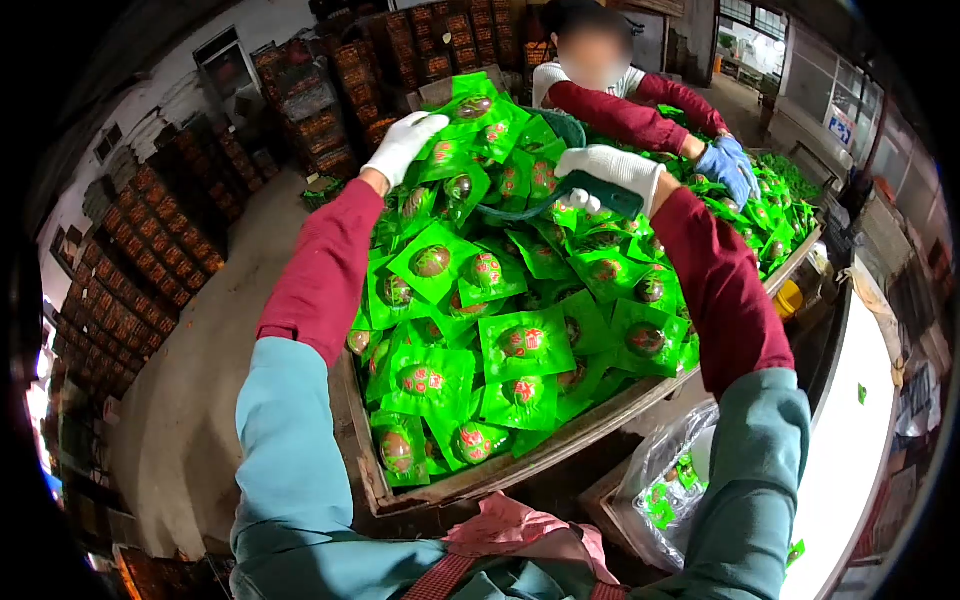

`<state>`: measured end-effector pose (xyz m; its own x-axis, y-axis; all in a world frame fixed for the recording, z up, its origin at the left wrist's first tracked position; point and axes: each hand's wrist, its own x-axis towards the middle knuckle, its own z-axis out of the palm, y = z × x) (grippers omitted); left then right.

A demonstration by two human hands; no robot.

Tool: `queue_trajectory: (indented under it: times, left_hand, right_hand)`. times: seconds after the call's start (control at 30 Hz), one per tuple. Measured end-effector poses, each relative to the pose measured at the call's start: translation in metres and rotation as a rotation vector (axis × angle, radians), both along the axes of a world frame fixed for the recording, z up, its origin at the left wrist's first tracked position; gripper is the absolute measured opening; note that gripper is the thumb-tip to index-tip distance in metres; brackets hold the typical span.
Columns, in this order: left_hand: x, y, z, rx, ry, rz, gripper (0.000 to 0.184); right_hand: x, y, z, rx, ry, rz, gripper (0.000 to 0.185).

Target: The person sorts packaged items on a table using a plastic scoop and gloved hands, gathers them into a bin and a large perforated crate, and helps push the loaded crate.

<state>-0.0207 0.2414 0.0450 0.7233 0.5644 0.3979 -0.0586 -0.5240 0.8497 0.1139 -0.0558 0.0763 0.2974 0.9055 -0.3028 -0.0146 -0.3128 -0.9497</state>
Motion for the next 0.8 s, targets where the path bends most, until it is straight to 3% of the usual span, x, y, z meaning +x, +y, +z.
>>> queue_trajectory:
  times: [0.1,0.13,0.17,0.27,0.33,0.53,0.63,0.7,0.77,0.8]
  left_hand:
    - [-0.021,0.018,-0.007,-0.093,0.023,-0.051,0.037]
    - [-0.028,0.023,-0.009,-0.088,0.032,-0.007,0.038]
    - [-0.032,0.034,-0.011,-0.063,0.032,0.013,0.037]
    - [-0.047,0.052,-0.018,-0.019,0.045,0.038,0.037]
    - [-0.058,0.062,-0.020,0.055,0.212,0.078,0.038]
    - [-0.090,0.076,-0.043,0.495,0.565,0.023,0.045]
    - [-0.103,0.072,-0.045,0.708,0.776,0.138,0.060]
    - [-0.110,0.060,-0.031,0.725,0.978,0.141,0.065]
    - [-0.116,0.065,-0.027,0.756,1.033,0.116,0.066]
    - [-0.116,0.064,-0.027,0.762,1.021,0.112,0.068]
  right_hand:
    - [0.024,0.000,0.013,-0.104,-0.152,0.017,0.022]
    - [0.060,0.009,-0.001,-0.131,0.091,0.141,0.025]
    - [0.062,0.008,0.002,-0.139,0.090,0.148,0.025]
    - [0.052,-0.005,0.021,-0.018,-0.497,0.144,0.023]
    - [0.057,0.001,0.032,-0.243,-0.489,0.006,0.025]
    - [0.067,0.009,0.039,-0.042,-0.769,0.072,0.030]
    - [0.078,0.016,0.029,0.065,-1.246,0.153,0.033]
    - [0.091,0.026,0.009,0.272,-1.892,0.255,0.036]
    - [0.075,0.021,-0.017,0.322,-2.155,0.074,0.039]
    - [0.042,0.010,-0.018,0.246,-2.130,-0.069,0.050]
